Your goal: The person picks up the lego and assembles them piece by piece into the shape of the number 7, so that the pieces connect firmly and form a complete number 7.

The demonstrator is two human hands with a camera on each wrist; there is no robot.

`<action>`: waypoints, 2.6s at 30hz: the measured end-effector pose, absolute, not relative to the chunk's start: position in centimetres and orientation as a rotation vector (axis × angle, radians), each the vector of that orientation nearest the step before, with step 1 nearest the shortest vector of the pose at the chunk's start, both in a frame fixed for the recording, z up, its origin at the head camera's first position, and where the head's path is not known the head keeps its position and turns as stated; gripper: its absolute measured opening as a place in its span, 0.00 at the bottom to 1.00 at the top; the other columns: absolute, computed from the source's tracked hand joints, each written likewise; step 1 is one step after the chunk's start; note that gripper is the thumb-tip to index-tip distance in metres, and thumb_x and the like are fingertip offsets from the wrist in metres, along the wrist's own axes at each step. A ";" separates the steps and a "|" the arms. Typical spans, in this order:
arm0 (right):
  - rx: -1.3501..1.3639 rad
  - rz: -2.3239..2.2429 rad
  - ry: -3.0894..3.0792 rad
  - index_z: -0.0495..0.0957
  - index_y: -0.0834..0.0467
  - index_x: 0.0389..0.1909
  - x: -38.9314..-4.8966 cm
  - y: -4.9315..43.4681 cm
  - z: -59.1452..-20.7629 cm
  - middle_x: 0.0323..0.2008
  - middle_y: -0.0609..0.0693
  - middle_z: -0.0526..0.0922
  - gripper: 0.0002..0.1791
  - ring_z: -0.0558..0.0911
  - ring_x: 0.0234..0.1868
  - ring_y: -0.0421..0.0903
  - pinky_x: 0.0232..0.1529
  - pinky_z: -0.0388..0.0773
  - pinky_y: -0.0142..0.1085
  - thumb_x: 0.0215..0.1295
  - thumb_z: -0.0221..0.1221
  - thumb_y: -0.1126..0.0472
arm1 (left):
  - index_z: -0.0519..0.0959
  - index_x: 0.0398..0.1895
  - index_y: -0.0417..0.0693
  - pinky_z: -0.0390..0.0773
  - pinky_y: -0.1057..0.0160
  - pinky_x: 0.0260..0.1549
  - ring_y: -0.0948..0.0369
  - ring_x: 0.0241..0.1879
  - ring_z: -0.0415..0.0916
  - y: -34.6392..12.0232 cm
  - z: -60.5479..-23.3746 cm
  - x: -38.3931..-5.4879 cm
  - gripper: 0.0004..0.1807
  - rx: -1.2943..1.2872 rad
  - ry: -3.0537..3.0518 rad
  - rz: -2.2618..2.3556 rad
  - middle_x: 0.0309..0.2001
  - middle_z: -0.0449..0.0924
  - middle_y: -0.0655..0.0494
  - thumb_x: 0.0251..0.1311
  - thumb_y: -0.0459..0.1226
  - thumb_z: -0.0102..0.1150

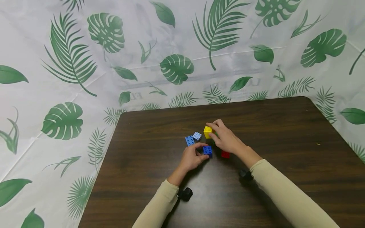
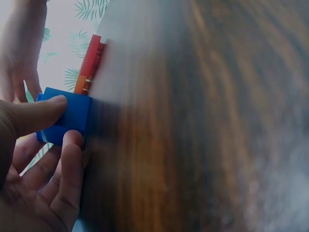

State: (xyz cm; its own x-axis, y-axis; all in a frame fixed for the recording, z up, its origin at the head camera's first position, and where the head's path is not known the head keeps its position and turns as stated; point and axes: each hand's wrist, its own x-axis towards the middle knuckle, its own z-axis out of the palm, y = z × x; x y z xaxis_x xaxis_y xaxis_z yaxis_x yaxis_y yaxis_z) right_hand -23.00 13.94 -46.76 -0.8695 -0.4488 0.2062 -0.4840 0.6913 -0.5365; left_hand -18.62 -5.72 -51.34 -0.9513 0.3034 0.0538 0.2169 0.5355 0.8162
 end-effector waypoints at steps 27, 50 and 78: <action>1.084 0.976 -2.836 0.74 0.60 0.63 -19.0 14.6 -45.8 0.52 0.50 0.75 0.25 0.79 0.42 0.50 0.46 0.79 0.41 0.66 0.64 0.60 | 0.82 0.50 0.47 0.75 0.68 0.20 0.67 0.20 0.75 -5.8 -51.5 -18.8 0.23 0.435 2.640 1.405 0.25 0.80 0.58 0.52 0.45 0.75; 1.122 0.812 -2.830 0.73 0.59 0.65 -18.8 14.5 -46.4 0.55 0.54 0.77 0.27 0.80 0.49 0.48 0.49 0.80 0.45 0.66 0.63 0.60 | 0.82 0.44 0.51 0.77 0.68 0.20 0.68 0.20 0.77 -5.8 -51.8 -18.8 0.17 0.491 2.665 1.429 0.25 0.81 0.59 0.54 0.44 0.73; 1.094 0.721 -2.807 0.72 0.57 0.66 -18.5 14.9 -46.7 0.55 0.54 0.77 0.28 0.81 0.49 0.50 0.49 0.80 0.47 0.65 0.65 0.59 | 0.83 0.51 0.51 0.78 0.68 0.22 0.67 0.22 0.78 -5.7 -51.7 -18.8 0.22 0.417 2.644 1.436 0.30 0.84 0.58 0.51 0.43 0.75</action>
State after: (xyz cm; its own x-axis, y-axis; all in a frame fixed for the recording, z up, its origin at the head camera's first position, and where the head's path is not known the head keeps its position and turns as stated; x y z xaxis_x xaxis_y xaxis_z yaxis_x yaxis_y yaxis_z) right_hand -18.50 14.88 -46.65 -0.7498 -0.6294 0.2040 -0.6498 0.6426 -0.4059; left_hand -18.75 -5.66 -51.67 -0.9569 0.2878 0.0391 0.1894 0.5164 0.8351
